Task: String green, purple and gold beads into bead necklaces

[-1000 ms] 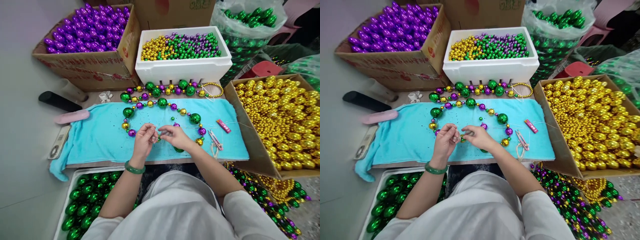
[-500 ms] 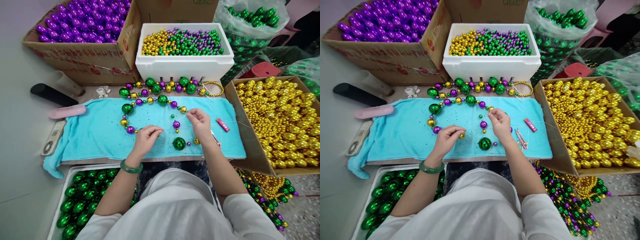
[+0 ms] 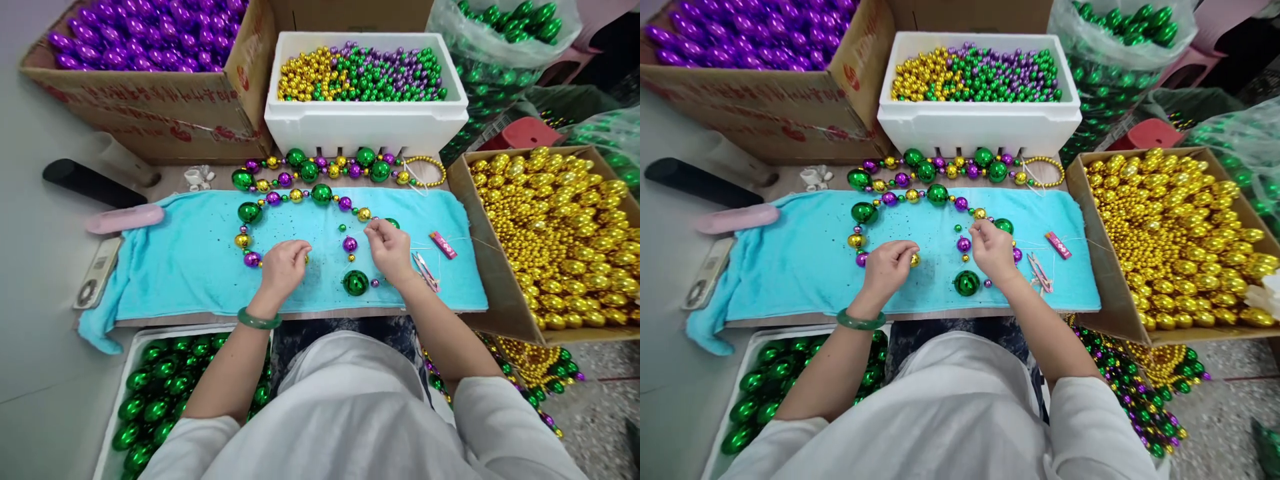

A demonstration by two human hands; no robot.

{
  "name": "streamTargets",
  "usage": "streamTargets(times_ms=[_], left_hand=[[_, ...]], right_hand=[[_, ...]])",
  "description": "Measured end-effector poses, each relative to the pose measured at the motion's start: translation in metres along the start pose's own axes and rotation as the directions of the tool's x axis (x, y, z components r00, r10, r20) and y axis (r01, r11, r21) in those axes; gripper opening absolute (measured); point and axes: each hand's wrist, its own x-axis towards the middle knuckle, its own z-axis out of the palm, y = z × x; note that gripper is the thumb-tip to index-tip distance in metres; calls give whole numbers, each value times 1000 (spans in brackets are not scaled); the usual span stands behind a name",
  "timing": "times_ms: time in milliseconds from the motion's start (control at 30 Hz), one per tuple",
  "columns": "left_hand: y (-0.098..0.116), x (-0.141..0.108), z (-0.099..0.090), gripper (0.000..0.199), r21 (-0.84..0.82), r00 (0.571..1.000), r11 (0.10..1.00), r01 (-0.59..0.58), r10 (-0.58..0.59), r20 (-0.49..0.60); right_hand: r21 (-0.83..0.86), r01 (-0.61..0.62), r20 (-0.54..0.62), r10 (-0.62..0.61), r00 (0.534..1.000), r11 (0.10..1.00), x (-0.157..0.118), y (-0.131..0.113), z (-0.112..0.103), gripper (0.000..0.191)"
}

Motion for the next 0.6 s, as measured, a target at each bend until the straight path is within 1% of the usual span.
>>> streamTargets(times_ms=[67,133,200,233,267,300,333,367,400,433,467,500,533,567,600], left_hand=[[-1,1,0,21,-5,1000,1000,-12,12,16],[-1,3,0,21,-2,1000,1000,-6,7,19],[1,4,0,21,1,1000,1000,0,0,9],[2,4,0,21,0,1000,1000,-1,1,7],[4,4,1,21,-4,1000,1000,-7,7,11],[7,4,2,21,-8,1000,1000,-15,15,19],[9,4,4,22,-11,999,1000,-26,26,29],[12,4,5,22,-9,998,999,-37,37,41],[13,3,7,23,-7,997,999,-51,51,56],[14,3,9,23,-2,995,998,-66,66,72],[15,3,10,23,5,994,997,-78,77,83],[14,3,12,22,10,992,996,-85,84,92],[14,3,13,22,13,992,996,-88,86,96],[13,3,14,21,15,992,996,-85,83,99],[13,3,15,21,21,992,997,-79,77,100]], right_hand=[[18,-12,14,12,1000,1000,2,5,0,15],[71,-35,18,34,999,997,2,3,2,15],[213,-65,18,63,998,975,2,-5,5,15],[334,-96,34,90,995,938,2,-11,7,17],[475,-146,68,129,989,868,3,-16,10,21],[613,-214,127,173,977,760,4,-22,13,25],[721,-293,207,209,956,628,6,-27,17,29],[787,-371,293,231,928,493,8,-30,21,33],[814,-439,368,246,897,381,10,-33,25,36],[815,-495,428,265,864,300,12,-35,28,39],[805,-537,466,293,835,251,13,-36,31,41],[797,-560,479,328,814,226,14,-37,34,42],[795,-567,477,355,804,217,14,-39,36,41],[796,-564,468,365,805,220,13,-41,37,40],[801,-551,456,358,815,234,11,-43,38,37]])
